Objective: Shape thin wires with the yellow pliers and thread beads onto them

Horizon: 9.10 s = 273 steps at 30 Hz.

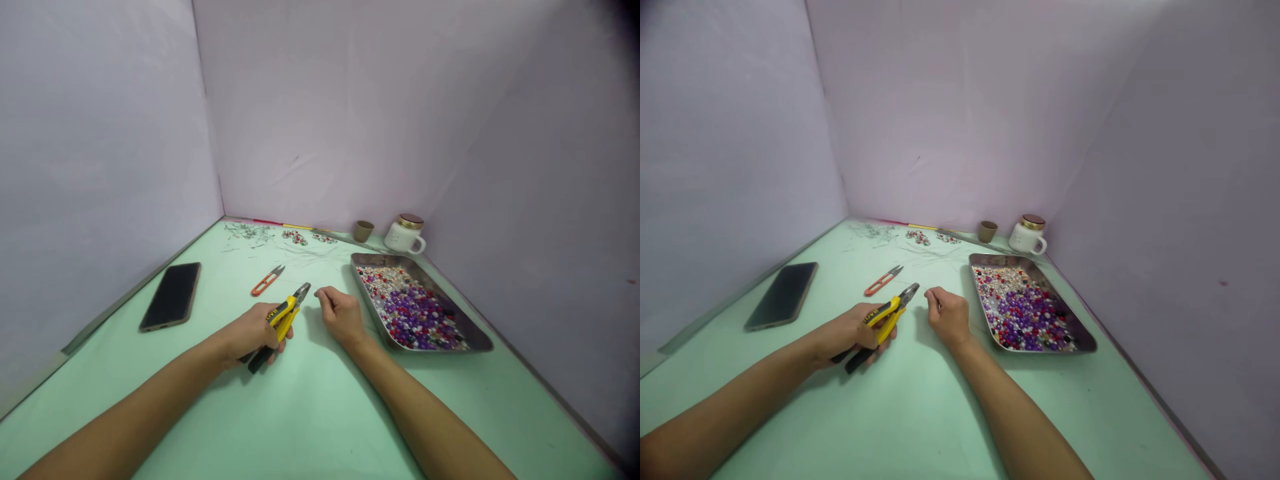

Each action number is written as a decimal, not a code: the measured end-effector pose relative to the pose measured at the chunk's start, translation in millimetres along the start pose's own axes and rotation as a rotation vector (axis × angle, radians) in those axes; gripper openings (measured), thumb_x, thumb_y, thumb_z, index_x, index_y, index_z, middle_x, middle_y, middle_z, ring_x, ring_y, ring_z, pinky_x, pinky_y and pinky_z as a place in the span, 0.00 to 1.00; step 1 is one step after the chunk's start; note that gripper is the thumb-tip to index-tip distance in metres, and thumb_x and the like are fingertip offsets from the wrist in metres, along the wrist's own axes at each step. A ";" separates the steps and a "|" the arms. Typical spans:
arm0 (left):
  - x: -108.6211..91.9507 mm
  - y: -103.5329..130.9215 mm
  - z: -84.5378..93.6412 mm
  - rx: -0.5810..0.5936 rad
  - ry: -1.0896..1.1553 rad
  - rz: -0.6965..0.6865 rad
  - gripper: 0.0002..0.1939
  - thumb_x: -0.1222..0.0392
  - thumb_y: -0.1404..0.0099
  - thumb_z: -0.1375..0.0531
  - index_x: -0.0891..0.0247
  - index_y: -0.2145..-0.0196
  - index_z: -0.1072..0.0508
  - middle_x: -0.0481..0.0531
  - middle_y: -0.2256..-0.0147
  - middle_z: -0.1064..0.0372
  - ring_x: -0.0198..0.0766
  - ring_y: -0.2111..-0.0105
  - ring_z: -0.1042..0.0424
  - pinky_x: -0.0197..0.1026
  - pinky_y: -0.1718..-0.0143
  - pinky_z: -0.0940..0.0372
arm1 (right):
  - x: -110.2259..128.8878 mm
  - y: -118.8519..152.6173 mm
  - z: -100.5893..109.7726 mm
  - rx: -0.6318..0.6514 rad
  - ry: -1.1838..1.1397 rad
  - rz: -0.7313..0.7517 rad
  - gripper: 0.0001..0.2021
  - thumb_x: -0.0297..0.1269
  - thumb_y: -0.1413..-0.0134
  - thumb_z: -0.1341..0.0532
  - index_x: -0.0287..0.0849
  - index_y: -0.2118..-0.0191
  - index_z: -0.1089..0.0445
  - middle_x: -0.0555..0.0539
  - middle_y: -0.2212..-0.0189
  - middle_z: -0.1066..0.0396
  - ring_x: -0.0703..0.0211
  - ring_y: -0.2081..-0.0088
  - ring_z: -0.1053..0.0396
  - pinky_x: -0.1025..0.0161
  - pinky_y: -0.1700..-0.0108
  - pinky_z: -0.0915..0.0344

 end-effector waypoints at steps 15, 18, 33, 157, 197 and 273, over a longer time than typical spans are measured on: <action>-6.3 4.7 4.5 -0.480 -1.226 -0.020 0.37 0.73 0.53 0.50 0.58 0.44 0.52 0.57 0.60 0.37 0.47 0.64 0.33 0.41 0.69 0.42 | -1.0 -0.6 -5.9 0.066 0.055 -0.002 0.12 0.37 0.46 0.49 0.43 0.70 0.29 0.49 0.77 0.28 0.63 0.76 0.34 0.69 0.72 0.44; -8.3 4.4 5.8 -0.439 -1.063 -0.077 0.32 0.73 0.55 0.49 0.58 0.50 0.44 0.55 0.63 0.35 0.45 0.65 0.33 0.40 0.70 0.42 | -2.1 -0.5 -5.1 0.049 0.050 -0.002 0.12 0.38 0.46 0.49 0.43 0.70 0.29 0.49 0.77 0.29 0.63 0.76 0.34 0.68 0.72 0.44; -5.6 4.0 -3.2 0.075 0.222 -0.013 0.15 0.71 0.61 0.48 0.66 0.71 0.36 0.51 0.72 0.36 0.33 0.78 0.36 0.36 0.82 0.40 | -0.3 0.1 0.8 -0.004 -0.007 -0.003 0.12 0.36 0.46 0.50 0.41 0.71 0.31 0.48 0.78 0.29 0.63 0.76 0.34 0.69 0.71 0.43; -8.9 5.1 6.0 -0.441 -1.060 -0.091 0.32 0.74 0.54 0.49 0.55 0.51 0.44 0.53 0.62 0.34 0.43 0.64 0.33 0.38 0.70 0.42 | -1.9 0.3 -3.6 0.019 0.027 -0.012 0.13 0.38 0.46 0.49 0.42 0.72 0.29 0.49 0.79 0.29 0.63 0.77 0.35 0.68 0.73 0.45; -8.8 7.0 1.9 -0.425 -0.986 -0.078 0.35 0.74 0.54 0.49 0.56 0.47 0.48 0.57 0.60 0.36 0.47 0.63 0.34 0.39 0.69 0.44 | -3.1 1.0 -3.3 -0.003 0.002 -0.008 0.13 0.39 0.47 0.49 0.43 0.71 0.29 0.49 0.78 0.29 0.63 0.77 0.35 0.68 0.73 0.43; -5.9 3.2 6.1 -0.417 -0.991 -0.085 0.30 0.74 0.56 0.49 0.55 0.54 0.42 0.52 0.64 0.33 0.44 0.65 0.33 0.38 0.71 0.42 | -2.0 0.4 -3.1 0.021 0.025 0.002 0.12 0.38 0.47 0.48 0.42 0.71 0.29 0.49 0.79 0.29 0.63 0.77 0.35 0.68 0.73 0.44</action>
Point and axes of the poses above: each hand's wrist, its own y-axis away from the middle knuckle, its own z-axis out of the back of the hand, x = y × z, the point moved 4 cm from there along -y, towards the middle knuckle
